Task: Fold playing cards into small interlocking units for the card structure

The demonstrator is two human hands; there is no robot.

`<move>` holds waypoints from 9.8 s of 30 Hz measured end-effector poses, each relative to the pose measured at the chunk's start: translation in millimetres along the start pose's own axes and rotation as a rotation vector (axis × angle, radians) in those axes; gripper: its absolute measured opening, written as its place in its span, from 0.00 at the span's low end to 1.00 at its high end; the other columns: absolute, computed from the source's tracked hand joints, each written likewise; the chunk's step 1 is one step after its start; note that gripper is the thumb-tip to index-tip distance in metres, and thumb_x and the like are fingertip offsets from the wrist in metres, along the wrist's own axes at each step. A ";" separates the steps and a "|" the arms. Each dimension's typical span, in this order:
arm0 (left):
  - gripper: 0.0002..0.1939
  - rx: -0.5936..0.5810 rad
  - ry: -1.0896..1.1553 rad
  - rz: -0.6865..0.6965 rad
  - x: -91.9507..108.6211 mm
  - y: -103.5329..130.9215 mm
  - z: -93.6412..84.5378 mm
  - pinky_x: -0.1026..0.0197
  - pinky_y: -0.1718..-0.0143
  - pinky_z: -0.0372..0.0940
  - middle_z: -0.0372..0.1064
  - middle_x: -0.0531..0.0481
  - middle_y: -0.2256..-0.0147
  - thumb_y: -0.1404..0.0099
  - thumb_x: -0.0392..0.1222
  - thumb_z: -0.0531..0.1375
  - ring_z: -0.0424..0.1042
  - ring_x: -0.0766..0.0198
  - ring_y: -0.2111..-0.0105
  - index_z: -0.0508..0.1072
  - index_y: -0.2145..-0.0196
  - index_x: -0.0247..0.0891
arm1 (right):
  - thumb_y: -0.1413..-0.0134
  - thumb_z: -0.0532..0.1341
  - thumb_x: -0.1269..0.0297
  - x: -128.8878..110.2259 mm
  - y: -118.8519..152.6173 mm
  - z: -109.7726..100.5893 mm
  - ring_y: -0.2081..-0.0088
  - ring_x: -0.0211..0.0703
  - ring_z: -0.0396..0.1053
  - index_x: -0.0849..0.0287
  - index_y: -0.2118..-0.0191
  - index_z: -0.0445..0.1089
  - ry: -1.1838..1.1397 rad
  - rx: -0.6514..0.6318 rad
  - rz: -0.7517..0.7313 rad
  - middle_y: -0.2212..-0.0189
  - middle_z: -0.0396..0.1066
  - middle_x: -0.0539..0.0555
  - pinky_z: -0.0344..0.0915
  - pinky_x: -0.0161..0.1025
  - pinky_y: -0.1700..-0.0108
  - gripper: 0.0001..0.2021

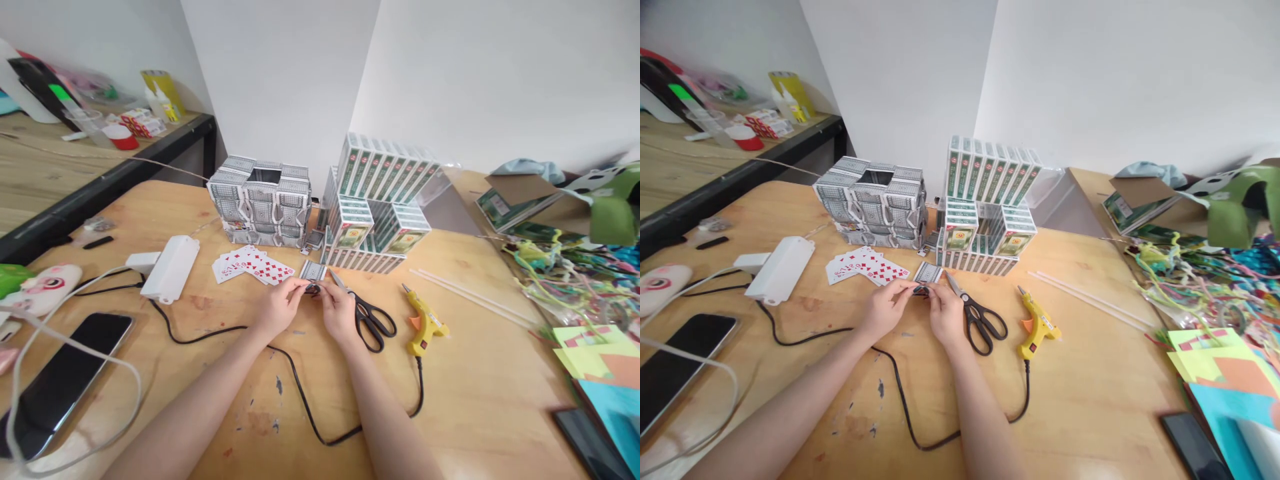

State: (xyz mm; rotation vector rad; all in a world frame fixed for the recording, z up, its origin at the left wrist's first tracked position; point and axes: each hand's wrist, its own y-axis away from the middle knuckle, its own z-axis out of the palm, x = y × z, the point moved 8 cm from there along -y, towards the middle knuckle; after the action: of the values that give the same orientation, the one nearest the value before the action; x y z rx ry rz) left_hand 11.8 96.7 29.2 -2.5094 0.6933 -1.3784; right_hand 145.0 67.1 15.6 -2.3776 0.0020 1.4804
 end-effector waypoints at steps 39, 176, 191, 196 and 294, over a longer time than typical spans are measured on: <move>0.08 0.004 0.040 -0.007 -3.9 3.3 3.0 0.68 0.71 0.67 0.74 0.49 0.67 0.39 0.39 0.53 0.74 0.66 0.68 0.70 0.63 0.39 | 0.43 0.48 0.68 -9.9 2.9 0.3 0.62 0.46 0.72 0.58 0.57 0.70 0.225 0.004 -0.153 0.64 0.74 0.59 0.67 0.41 0.58 0.15; 0.10 0.100 -0.108 0.135 8.4 1.8 -2.3 0.59 0.60 0.67 0.73 0.47 0.65 0.38 0.35 0.52 0.72 0.62 0.63 0.72 0.63 0.38 | 0.46 0.54 0.64 1.4 2.1 -1.7 0.66 0.41 0.73 0.58 0.63 0.69 -0.100 0.080 0.058 0.67 0.74 0.54 0.70 0.37 0.62 0.08; 0.06 0.060 -0.028 0.122 10.4 -1.0 -1.9 0.62 0.66 0.65 0.71 0.48 0.70 0.38 0.37 0.54 0.69 0.64 0.69 0.71 0.67 0.38 | 0.49 0.57 0.63 3.8 3.1 -0.5 0.65 0.44 0.74 0.58 0.65 0.71 -0.195 0.069 0.067 0.67 0.75 0.55 0.71 0.38 0.63 0.08; 0.06 0.068 -0.102 0.156 14.8 0.1 -1.6 0.62 0.67 0.64 0.69 0.49 0.72 0.38 0.37 0.53 0.68 0.64 0.70 0.69 0.70 0.37 | 0.49 0.57 0.63 1.3 3.0 -1.5 0.66 0.43 0.73 0.58 0.67 0.72 -0.168 0.082 0.030 0.68 0.75 0.54 0.70 0.39 0.62 0.08; 0.12 0.049 -0.051 0.082 5.7 2.5 5.6 0.60 0.61 0.69 0.75 0.48 0.63 0.38 0.38 0.54 0.74 0.63 0.65 0.73 0.58 0.39 | 0.46 0.56 0.64 -11.0 5.3 -8.6 0.70 0.41 0.73 0.55 0.65 0.71 0.110 0.180 -0.117 0.69 0.75 0.51 0.70 0.36 0.65 0.07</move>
State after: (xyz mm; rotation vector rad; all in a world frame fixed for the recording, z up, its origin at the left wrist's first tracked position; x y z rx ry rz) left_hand 18.3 91.5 29.4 -2.4412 0.7342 -1.2833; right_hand 146.5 57.8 27.2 -2.2699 0.0215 1.2404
